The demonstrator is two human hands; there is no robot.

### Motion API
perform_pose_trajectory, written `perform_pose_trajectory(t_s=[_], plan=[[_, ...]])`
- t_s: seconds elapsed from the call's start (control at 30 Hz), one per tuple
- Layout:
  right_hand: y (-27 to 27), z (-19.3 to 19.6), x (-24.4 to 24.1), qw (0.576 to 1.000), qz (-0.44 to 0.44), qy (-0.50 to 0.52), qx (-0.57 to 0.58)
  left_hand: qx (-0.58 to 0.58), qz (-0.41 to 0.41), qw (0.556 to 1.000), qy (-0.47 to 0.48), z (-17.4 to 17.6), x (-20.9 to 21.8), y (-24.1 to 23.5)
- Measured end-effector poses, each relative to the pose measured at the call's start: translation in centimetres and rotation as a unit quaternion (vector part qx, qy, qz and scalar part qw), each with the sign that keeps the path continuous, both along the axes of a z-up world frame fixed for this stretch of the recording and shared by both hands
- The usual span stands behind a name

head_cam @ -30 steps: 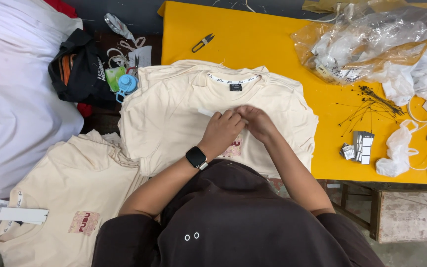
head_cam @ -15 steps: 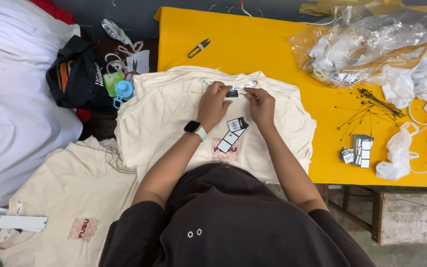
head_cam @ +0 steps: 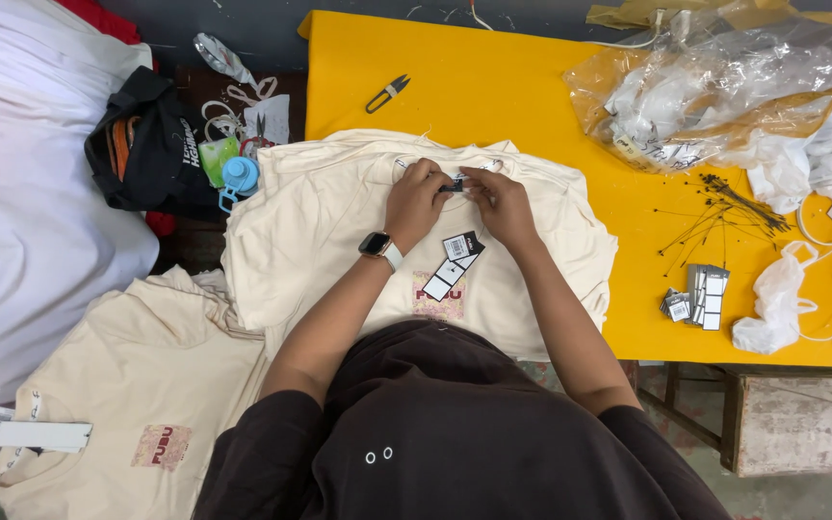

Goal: Attaching brand tags to t-shirts and stacking them on a work table in a factory setting.

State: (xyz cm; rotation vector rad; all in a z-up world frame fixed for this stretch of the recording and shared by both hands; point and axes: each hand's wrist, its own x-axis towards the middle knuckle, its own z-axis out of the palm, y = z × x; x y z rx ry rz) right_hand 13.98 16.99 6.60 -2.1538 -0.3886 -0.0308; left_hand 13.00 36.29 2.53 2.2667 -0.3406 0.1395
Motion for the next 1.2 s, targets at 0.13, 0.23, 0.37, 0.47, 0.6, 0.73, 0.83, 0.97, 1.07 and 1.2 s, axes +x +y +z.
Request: perform_pose_trajectory(t_s=[0.13,0.23,0.37,0.47,0.6,0.73,0.83,0.97,1.07,1.2], plan=[[-0.5,-0.5,-0.2,0.999,-0.008,0.051,0.013,0.008,0.005,1.000,-0.016,-0.7,0.1,-0.2],[-0.1,-0.2,-0.3,0.999,-0.019,0.037,0.021,0.009,0.003,1.000,-0.018,-0.8,0.1,-0.3],[-0.4,2.6,-1.4,0.988,-0.061,0.060,-0.128,0.055,-0.023,0.997,-0.042,0.9,-0.6,1.0],[-0.8,-0.1,-1.0,0.982,-0.045,0.045,-0.179,0.092,-0.191,0.975,-0.068,4.7,-3.7,0.9],[-0.7,-2.2,0.4,0.987,-0.017,0.000,-0.162,0.159,-0.314,0.925,-0.142,2.7,-6.7,0.1],[0.6,-0.7,1.3,0.987,0.009,-0.045,-0.154,0.179,-0.284,0.916,-0.221,-1.1,-6.1,-1.3],[2.7,0.1,1.8,0.977,0.027,-0.059,-0.202,0.138,-0.279,0.932,-0.188,-2.4,-6.2,-2.1],[5.0,0.8,2.3,0.966,0.039,-0.057,-0.250,0.027,-0.240,0.966,-0.091,-2.5,-6.1,-1.9],[4.7,-0.4,2.9,0.979,0.056,-0.047,-0.188,-0.144,-0.080,0.985,0.045,-2.3,-4.8,-1.1],[4.5,0.5,2.8,0.994,0.048,-0.047,-0.089,-0.400,0.089,0.893,0.187,-3.5,-2.5,0.5]])
